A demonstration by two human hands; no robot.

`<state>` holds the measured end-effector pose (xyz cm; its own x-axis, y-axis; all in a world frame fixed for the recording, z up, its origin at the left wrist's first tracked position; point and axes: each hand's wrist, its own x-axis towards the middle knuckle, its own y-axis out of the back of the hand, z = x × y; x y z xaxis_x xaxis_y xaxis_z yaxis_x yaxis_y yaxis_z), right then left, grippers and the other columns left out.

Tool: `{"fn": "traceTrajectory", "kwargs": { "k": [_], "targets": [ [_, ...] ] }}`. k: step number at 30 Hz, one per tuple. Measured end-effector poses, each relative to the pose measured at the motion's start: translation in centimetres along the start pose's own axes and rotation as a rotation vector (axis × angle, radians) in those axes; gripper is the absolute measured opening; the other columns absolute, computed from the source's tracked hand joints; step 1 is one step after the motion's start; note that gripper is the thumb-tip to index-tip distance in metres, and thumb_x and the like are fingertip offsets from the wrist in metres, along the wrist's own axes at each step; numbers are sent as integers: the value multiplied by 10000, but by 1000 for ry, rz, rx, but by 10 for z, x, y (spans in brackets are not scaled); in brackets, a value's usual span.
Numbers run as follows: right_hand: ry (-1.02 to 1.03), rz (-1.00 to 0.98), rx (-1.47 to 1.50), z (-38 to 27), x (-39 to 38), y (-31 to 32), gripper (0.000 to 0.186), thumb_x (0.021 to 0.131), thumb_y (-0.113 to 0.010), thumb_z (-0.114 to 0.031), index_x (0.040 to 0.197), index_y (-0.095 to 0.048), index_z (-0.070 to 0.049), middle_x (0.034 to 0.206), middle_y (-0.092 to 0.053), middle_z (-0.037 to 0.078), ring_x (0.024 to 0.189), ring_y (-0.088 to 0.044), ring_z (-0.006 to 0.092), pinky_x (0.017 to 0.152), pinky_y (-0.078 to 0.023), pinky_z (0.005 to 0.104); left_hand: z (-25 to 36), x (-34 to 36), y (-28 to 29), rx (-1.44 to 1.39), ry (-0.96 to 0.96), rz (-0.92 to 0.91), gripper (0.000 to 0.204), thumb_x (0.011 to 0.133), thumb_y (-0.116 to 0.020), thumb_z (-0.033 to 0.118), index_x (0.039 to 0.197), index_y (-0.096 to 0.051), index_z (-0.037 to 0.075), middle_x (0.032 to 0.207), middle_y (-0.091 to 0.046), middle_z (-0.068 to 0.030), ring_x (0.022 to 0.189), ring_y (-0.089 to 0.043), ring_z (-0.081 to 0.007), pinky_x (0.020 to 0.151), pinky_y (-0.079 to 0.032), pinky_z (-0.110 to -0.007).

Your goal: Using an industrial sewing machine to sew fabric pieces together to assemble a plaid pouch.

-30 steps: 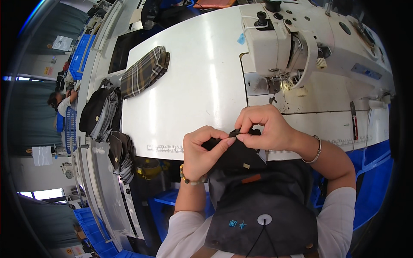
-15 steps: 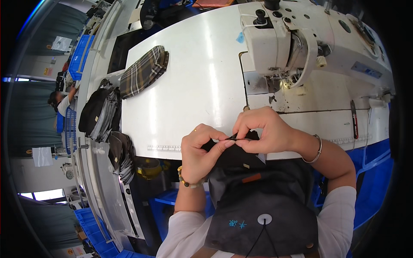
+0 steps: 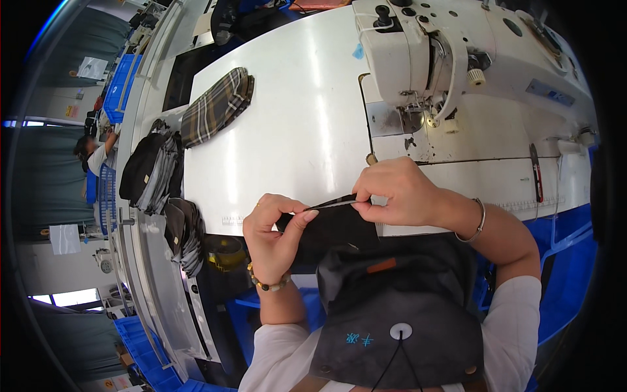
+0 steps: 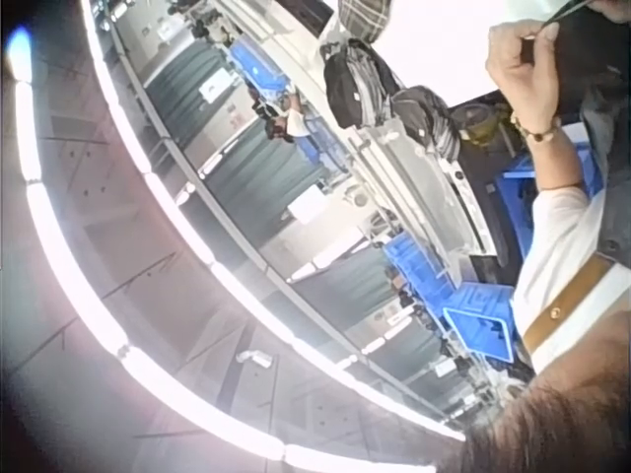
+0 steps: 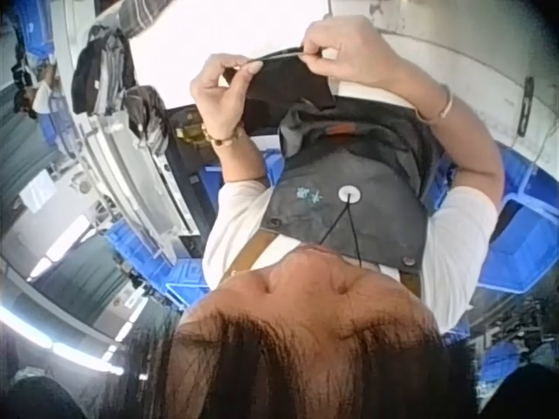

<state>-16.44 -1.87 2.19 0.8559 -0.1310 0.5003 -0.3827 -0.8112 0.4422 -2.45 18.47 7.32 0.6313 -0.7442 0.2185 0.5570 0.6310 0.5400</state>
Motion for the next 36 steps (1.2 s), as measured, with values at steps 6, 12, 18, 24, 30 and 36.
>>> {"fn": "traceTrajectory", "kwargs": {
  "k": [6,12,18,24,30,36],
  "targets": [
    [-3,94,9,-16,-1,-8,108,807,-743,-45,894,-680,-56,766,-659,71,679,-645,251,605,-497,351,2,-15,-4,27,-177,130,118,770,-802,-3,826,-703,28,787,-694,-64,824,-637,-203,749,-493,-296],
    [106,36,-221,-53,-16,-5,105,845,-721,-61,939,-678,-41,815,-667,86,748,-653,289,657,-518,369,-3,-37,-11,-170,-221,101,68,856,-735,17,899,-685,6,874,-728,-87,979,-678,-265,899,-512,-346],
    [83,-16,-434,-79,-27,-29,128,865,-698,-80,989,-671,-66,825,-671,86,743,-660,299,659,-524,389,-36,-43,-7,-511,22,10,85,939,-700,68,936,-625,30,809,-597,53,760,-497,-33,694,-400,-184],
    [22,345,87,-103,7,-96,123,881,-688,-23,1003,-701,-21,890,-722,112,756,-703,252,677,-544,338,56,15,71,695,-542,-47,84,833,-734,159,793,-710,88,659,-651,-37,716,-609,-248,974,-387,-466],
    [-260,355,86,-46,-33,-80,265,813,-637,-9,1052,-750,-35,845,-733,161,745,-720,286,710,-571,342,22,84,-17,529,-501,-529,86,803,-757,155,802,-738,71,689,-674,-91,724,-651,-265,818,-483,-382],
    [174,170,-686,-4,-58,-3,142,779,-671,-78,914,-709,-60,745,-648,49,666,-661,218,584,-534,345,-34,107,-90,28,-330,-522,100,824,-771,116,864,-721,40,725,-694,-79,629,-626,-197,631,-484,-299]
  ]
}}
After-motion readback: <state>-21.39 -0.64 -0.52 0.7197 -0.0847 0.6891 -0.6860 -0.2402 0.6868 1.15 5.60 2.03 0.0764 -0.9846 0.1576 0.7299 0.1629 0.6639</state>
